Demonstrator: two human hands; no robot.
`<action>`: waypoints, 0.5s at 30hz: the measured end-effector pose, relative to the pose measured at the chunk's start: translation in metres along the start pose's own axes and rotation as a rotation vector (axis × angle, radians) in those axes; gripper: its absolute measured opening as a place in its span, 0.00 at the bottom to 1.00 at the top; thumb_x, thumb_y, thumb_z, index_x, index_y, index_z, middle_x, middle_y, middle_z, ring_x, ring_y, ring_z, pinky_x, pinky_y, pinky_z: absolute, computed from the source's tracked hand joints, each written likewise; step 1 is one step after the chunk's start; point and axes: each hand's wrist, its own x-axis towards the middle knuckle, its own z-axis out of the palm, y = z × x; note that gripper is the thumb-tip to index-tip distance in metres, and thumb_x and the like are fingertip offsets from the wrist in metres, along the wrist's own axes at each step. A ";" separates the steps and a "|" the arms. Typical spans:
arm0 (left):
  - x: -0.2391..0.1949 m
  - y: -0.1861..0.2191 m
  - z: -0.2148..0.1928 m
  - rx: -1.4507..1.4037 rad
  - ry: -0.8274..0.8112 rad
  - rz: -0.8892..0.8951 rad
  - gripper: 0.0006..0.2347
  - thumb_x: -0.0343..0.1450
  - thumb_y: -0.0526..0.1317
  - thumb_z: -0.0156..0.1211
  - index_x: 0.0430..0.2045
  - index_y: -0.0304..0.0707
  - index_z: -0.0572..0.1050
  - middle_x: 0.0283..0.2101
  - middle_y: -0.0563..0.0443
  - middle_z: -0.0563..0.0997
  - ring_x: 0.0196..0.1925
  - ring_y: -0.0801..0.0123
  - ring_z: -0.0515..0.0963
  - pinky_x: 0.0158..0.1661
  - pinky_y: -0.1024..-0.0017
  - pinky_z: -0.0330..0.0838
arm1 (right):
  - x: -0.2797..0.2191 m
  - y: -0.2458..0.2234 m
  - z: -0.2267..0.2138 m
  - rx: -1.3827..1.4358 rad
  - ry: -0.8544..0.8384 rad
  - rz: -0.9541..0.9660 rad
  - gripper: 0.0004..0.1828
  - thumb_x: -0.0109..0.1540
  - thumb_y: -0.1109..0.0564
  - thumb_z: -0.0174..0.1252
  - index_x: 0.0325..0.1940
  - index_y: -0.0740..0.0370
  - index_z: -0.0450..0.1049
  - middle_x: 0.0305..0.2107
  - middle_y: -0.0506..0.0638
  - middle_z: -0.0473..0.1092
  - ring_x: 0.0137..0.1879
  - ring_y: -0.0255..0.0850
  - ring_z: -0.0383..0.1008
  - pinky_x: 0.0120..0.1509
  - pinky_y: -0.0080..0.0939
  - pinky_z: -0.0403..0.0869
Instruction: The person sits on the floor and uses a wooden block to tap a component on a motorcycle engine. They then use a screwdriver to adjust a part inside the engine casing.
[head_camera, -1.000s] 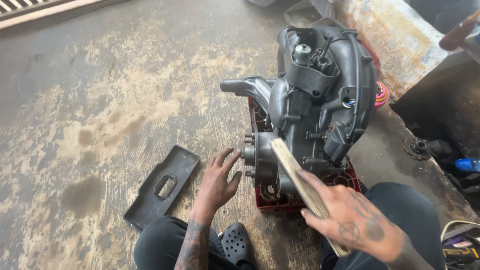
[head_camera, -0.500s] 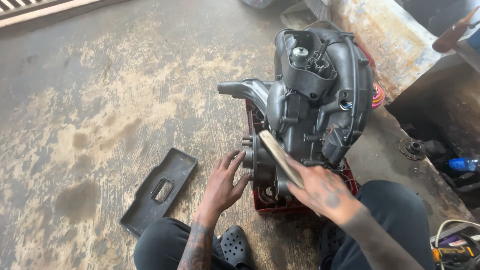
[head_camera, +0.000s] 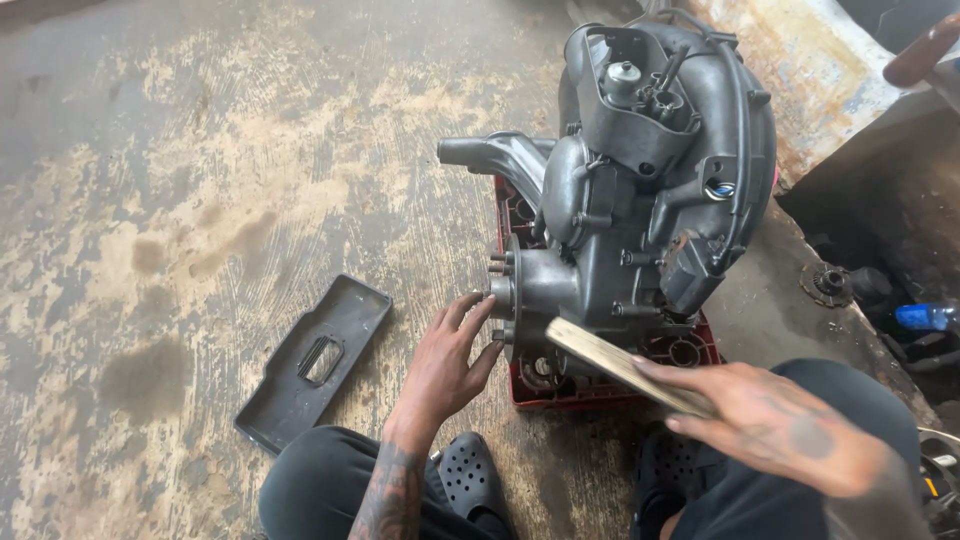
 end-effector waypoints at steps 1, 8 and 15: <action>-0.001 -0.002 0.001 0.020 0.040 0.058 0.24 0.76 0.47 0.52 0.69 0.43 0.62 0.70 0.40 0.65 0.69 0.48 0.66 0.64 0.47 0.64 | -0.003 0.000 -0.007 0.023 -0.055 0.071 0.40 0.63 0.38 0.55 0.78 0.16 0.50 0.52 0.36 0.78 0.56 0.37 0.80 0.58 0.42 0.75; -0.002 -0.002 0.002 -0.030 0.528 0.256 0.07 0.75 0.38 0.60 0.44 0.39 0.81 0.46 0.50 0.85 0.46 0.65 0.83 0.47 0.65 0.77 | 0.028 0.023 0.016 0.258 -0.005 -0.142 0.39 0.62 0.33 0.49 0.78 0.26 0.52 0.57 0.42 0.78 0.52 0.37 0.84 0.57 0.43 0.76; -0.002 -0.009 0.018 0.063 0.814 0.532 0.05 0.72 0.40 0.67 0.35 0.40 0.80 0.38 0.51 0.84 0.36 0.73 0.82 0.39 0.72 0.74 | 0.035 0.027 0.025 0.039 0.039 0.043 0.36 0.63 0.32 0.43 0.77 0.12 0.45 0.61 0.35 0.70 0.42 0.36 0.85 0.45 0.40 0.86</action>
